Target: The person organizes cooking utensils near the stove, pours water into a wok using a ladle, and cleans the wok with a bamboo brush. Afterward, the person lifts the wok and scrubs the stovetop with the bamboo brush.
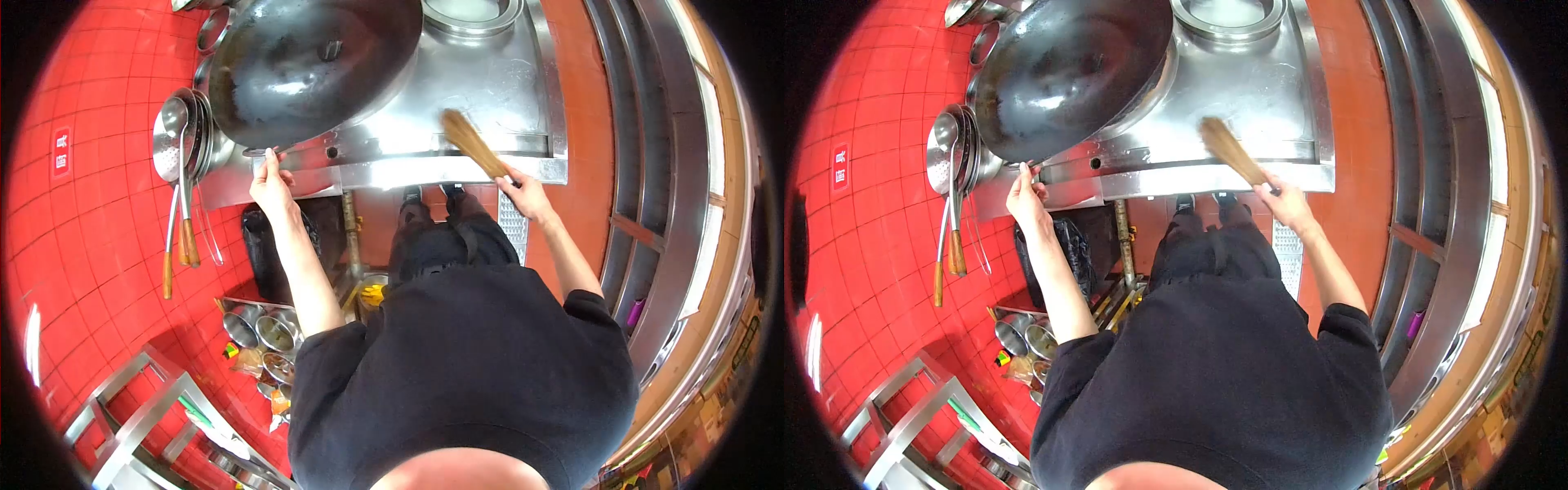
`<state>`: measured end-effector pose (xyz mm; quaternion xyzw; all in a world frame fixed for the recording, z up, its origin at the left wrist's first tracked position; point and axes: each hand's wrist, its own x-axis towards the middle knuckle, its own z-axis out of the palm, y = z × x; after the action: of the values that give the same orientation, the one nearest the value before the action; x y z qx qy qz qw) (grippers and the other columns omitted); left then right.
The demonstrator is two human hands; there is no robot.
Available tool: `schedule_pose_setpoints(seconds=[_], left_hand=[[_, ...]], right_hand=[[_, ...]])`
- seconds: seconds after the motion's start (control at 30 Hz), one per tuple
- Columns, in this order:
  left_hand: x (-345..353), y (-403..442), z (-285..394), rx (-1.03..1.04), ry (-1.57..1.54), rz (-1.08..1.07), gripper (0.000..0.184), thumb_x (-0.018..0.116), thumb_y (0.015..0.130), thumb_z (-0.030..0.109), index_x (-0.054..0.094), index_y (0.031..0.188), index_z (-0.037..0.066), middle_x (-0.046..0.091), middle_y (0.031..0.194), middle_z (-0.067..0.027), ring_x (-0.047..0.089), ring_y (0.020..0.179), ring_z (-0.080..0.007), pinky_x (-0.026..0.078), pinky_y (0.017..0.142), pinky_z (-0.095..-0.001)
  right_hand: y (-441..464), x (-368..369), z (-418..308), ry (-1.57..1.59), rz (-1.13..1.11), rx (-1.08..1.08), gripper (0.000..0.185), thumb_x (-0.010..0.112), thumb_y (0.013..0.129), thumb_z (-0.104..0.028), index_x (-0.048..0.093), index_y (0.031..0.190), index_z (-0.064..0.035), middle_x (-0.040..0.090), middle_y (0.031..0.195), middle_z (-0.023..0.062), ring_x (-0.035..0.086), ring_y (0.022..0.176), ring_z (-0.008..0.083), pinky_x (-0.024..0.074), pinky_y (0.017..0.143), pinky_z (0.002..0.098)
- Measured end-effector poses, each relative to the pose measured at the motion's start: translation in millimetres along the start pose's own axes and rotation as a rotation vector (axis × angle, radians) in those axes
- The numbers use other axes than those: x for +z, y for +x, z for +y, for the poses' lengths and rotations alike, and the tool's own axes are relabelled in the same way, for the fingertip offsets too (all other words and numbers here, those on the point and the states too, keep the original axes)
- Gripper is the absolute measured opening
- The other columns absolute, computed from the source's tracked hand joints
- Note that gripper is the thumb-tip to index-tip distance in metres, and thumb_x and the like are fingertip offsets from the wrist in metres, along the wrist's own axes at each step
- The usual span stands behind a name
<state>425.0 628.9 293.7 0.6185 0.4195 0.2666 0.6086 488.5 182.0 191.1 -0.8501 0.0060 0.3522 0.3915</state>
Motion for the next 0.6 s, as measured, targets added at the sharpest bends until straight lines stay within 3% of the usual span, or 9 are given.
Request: schedule_pose_setpoints(seconds=[0.07,0.17,0.27,0.3,0.43,0.6], left_hand=[[-1,-1,0,0.005,0.012,0.015,0.024,0.064,0.089,0.023,0.068,0.093,-0.001,0.067,0.079,-0.0079,0.044,0.042,-0.0058,0.033,0.041,-0.0204],[2,-3,2,0.012,0.017,0.016,0.025,0.064,0.09,0.023,0.067,0.093,-0.001,0.066,0.078,-0.008,0.044,0.043,-0.0056,0.032,0.041,-0.0199],[0,0,-2,0.018,0.039,0.007,0.026,0.064,0.089,0.028,0.068,0.094,0.003,0.068,0.078,-0.0056,0.045,0.044,-0.004,0.033,0.041,-0.0191],[1,0,-1,0.021,0.046,0.018,0.026,0.063,0.089,0.028,0.068,0.094,0.003,0.068,0.079,-0.0054,0.045,0.044,-0.004,0.033,0.041,-0.0192],[5,-4,2,0.032,0.061,0.03,0.027,0.064,0.089,0.027,0.068,0.093,0.0,0.067,0.078,-0.0062,0.045,0.045,-0.0051,0.035,0.043,-0.0197],[-2,0,-1,-0.021,0.024,0.051,0.028,0.067,0.087,0.026,0.068,0.091,-0.001,0.066,0.077,-0.0057,0.047,0.047,-0.0066,0.038,0.046,-0.0214]], right_hand=[[-9,8,-30,-0.115,0.042,-0.021,0.057,0.059,0.085,-0.045,0.049,0.133,-0.0168,0.065,0.103,0.0226,0.062,0.1,0.0366,0.0463,0.088,0.0395],[1,24,-23,0.018,0.319,0.014,0.056,0.057,0.086,-0.043,0.046,0.135,-0.0175,0.064,0.106,0.0221,0.061,0.101,0.0382,0.047,0.086,0.0426],[14,11,-16,-0.11,0.494,0.057,0.059,0.055,0.087,-0.042,0.039,0.14,-0.0184,0.064,0.101,0.0238,0.061,0.097,0.0399,0.0477,0.082,0.0456],[24,8,-1,-0.187,0.497,0.088,0.064,0.055,0.087,-0.041,0.033,0.143,-0.0197,0.063,0.09,0.0263,0.062,0.089,0.0405,0.0476,0.079,0.048],[37,6,34,-0.217,0.471,0.034,0.071,0.059,0.083,-0.04,0.029,0.145,-0.0193,0.06,0.08,0.0249,0.061,0.079,0.04,0.0477,0.074,0.0479],[26,11,25,-0.316,0.447,-0.031,0.077,0.06,0.082,-0.042,0.026,0.146,-0.0185,0.053,0.097,0.0315,0.058,0.085,0.0433,0.0467,0.079,0.0488]])
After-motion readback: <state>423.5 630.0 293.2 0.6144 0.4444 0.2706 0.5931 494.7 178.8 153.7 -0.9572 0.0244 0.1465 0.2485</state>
